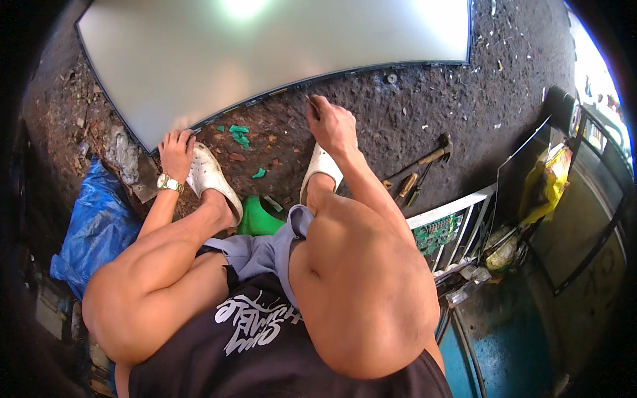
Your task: The person sits on the floor and uses a screwdriver to remove screws from the back panel of a flat-screen TV. They reposition the panel multiple times to access different screws and later stand to continue unscrewing the frame.
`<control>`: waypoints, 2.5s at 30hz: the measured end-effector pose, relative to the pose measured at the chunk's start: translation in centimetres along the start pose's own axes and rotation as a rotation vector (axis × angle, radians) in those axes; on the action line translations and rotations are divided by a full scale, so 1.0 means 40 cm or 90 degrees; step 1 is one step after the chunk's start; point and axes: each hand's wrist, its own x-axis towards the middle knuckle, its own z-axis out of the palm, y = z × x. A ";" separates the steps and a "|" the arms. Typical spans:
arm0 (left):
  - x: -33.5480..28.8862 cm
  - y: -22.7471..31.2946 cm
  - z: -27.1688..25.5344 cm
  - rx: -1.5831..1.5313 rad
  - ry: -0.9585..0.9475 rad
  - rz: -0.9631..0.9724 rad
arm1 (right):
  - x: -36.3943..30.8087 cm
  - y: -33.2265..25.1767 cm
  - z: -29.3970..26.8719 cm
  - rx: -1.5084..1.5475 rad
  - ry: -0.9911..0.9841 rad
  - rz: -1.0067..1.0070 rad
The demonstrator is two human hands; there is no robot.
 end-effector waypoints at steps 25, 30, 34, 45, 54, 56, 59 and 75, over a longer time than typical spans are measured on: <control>0.036 -0.014 0.032 0.036 0.030 -0.022 | 0.050 -0.031 0.039 0.016 0.006 0.018; 0.031 -0.016 0.041 0.064 0.083 -0.006 | 0.055 -0.042 0.037 0.024 -0.001 0.037; 0.032 -0.026 0.052 0.079 0.083 -0.006 | 0.066 -0.055 0.036 0.042 -0.006 0.077; 0.028 -0.019 0.055 0.030 0.106 -0.017 | 0.077 -0.095 0.013 -0.218 -0.065 -0.114; 0.078 -0.175 0.014 -0.055 0.397 -0.136 | 0.090 -0.118 0.033 -0.067 -0.112 0.166; 0.122 -0.290 -0.005 -0.016 0.480 -0.219 | 0.093 -0.106 0.048 0.027 -0.070 0.205; 0.200 -0.464 -0.031 -0.414 0.411 -0.419 | 0.112 -0.080 0.062 0.295 -0.114 0.361; 0.372 -0.541 -0.204 -0.699 0.312 -0.534 | 0.122 -0.121 0.020 -0.400 -0.196 -0.109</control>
